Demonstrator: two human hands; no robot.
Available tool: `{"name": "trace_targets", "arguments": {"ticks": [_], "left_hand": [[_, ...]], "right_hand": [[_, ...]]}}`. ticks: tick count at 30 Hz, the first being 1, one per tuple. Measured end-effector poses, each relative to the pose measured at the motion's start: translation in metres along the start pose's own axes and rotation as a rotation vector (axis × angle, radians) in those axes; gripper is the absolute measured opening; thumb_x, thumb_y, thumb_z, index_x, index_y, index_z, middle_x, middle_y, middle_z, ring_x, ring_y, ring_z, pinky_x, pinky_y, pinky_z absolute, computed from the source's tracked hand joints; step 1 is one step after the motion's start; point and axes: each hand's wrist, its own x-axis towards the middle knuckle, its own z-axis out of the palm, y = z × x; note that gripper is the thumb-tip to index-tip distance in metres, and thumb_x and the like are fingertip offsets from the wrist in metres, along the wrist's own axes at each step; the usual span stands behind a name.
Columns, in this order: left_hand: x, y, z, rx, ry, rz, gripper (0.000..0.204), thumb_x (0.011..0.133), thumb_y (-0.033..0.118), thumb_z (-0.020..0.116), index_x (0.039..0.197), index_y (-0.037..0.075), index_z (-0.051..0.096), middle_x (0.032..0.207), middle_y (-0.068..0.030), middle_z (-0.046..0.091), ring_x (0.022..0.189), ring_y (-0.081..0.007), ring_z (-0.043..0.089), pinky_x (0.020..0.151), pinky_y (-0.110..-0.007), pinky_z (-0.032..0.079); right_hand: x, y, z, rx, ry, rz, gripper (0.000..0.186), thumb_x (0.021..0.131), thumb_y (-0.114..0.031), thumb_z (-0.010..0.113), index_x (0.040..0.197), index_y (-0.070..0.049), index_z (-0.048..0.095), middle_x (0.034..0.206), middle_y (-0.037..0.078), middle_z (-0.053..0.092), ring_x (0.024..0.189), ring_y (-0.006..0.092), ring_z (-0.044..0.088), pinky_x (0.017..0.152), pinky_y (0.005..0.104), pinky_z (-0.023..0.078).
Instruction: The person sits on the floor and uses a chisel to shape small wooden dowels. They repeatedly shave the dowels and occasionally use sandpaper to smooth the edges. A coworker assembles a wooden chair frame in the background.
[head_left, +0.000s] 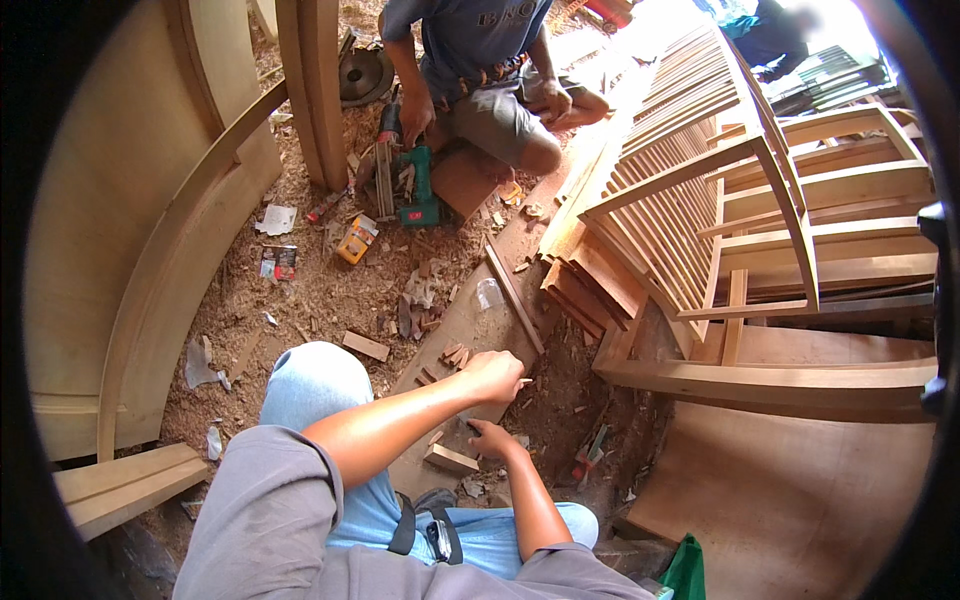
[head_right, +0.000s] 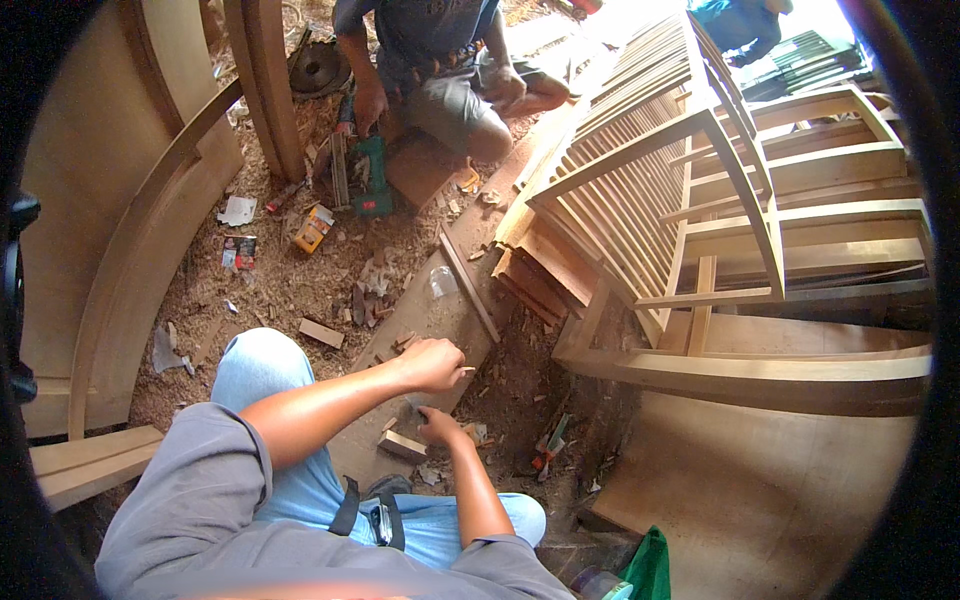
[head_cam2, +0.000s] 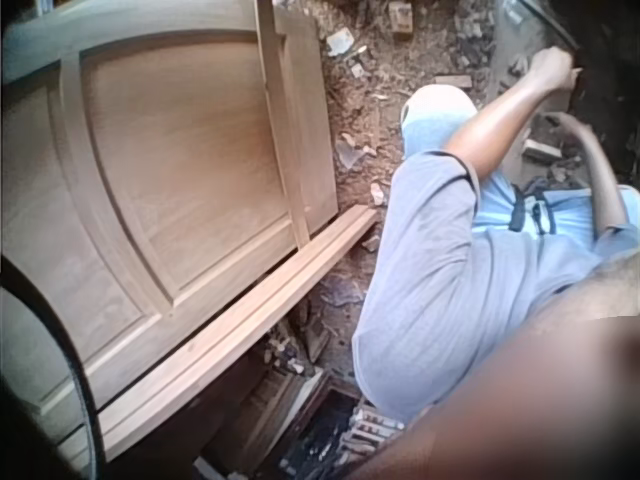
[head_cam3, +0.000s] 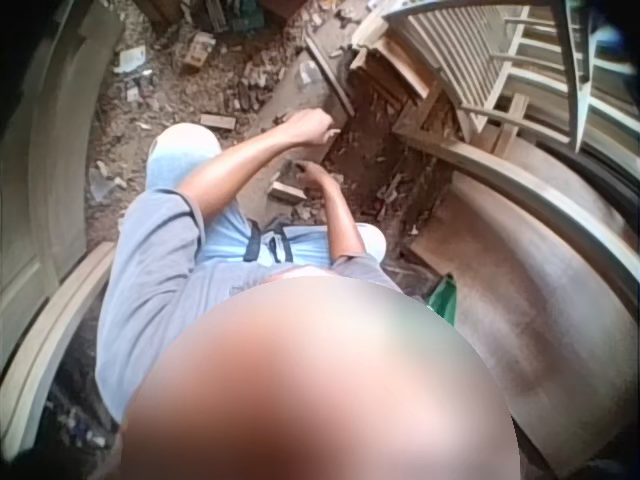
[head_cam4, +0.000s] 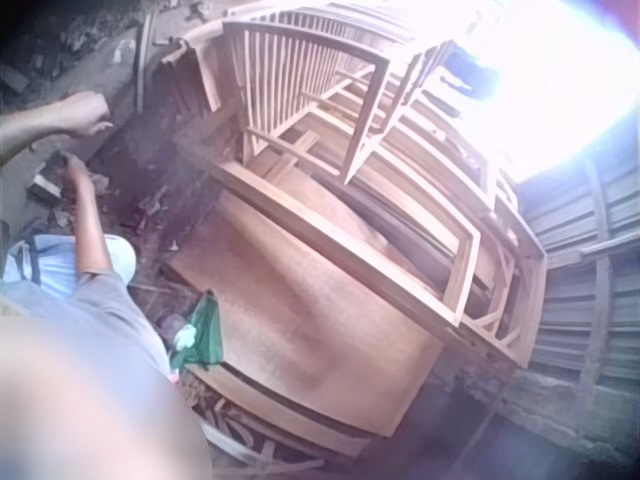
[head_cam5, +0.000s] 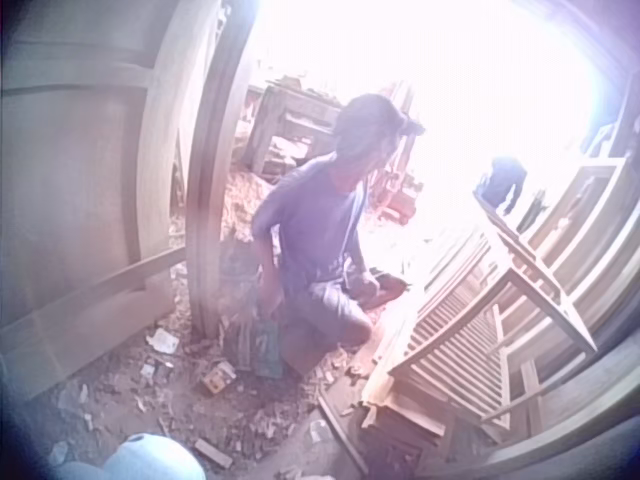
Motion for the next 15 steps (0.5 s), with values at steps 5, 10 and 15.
{"name": "trace_targets", "arguments": {"ticks": [5,10,15], "left_hand": [[-0.0006,0.0003,-0.0003,0.002,0.001,-0.001,0.025,0.086,0.024,0.061,0.088,0.002,0.073,0.087,-0.0244,0.069,0.086,-0.0429,0.068,0.078,-0.052,0.055],[0.0003,-0.0002,-0.0011,0.003,-0.022,-0.013,0.027,0.088,0.027,0.063,0.088,0.002,0.073,0.086,-0.0242,0.069,0.086,-0.0424,0.068,0.077,-0.052,0.054],[-0.0003,-0.0001,-0.0013,0.002,-0.002,0.005,0.029,0.089,0.03,0.063,0.088,0.002,0.073,0.085,-0.0234,0.069,0.086,-0.0424,0.068,0.077,-0.052,0.054]], "right_hand": [[0.0014,0.0025,0.0021,-0.002,0.006,-0.01,0.065,0.083,-0.023,0.067,0.143,-0.008,0.05,0.136,0.023,0.057,0.126,0.0354,0.056,0.105,0.0404,0.044],[0.0035,0.0056,0.0041,0.01,0.02,-0.002,0.065,0.081,-0.022,0.067,0.142,-0.005,0.05,0.134,0.024,0.058,0.124,0.0383,0.056,0.105,0.0425,0.044],[0.0024,0.0053,0.004,-0.007,0.027,-0.028,0.065,0.082,-0.023,0.067,0.142,-0.005,0.05,0.135,0.025,0.057,0.125,0.0378,0.056,0.105,0.0429,0.044]]}}
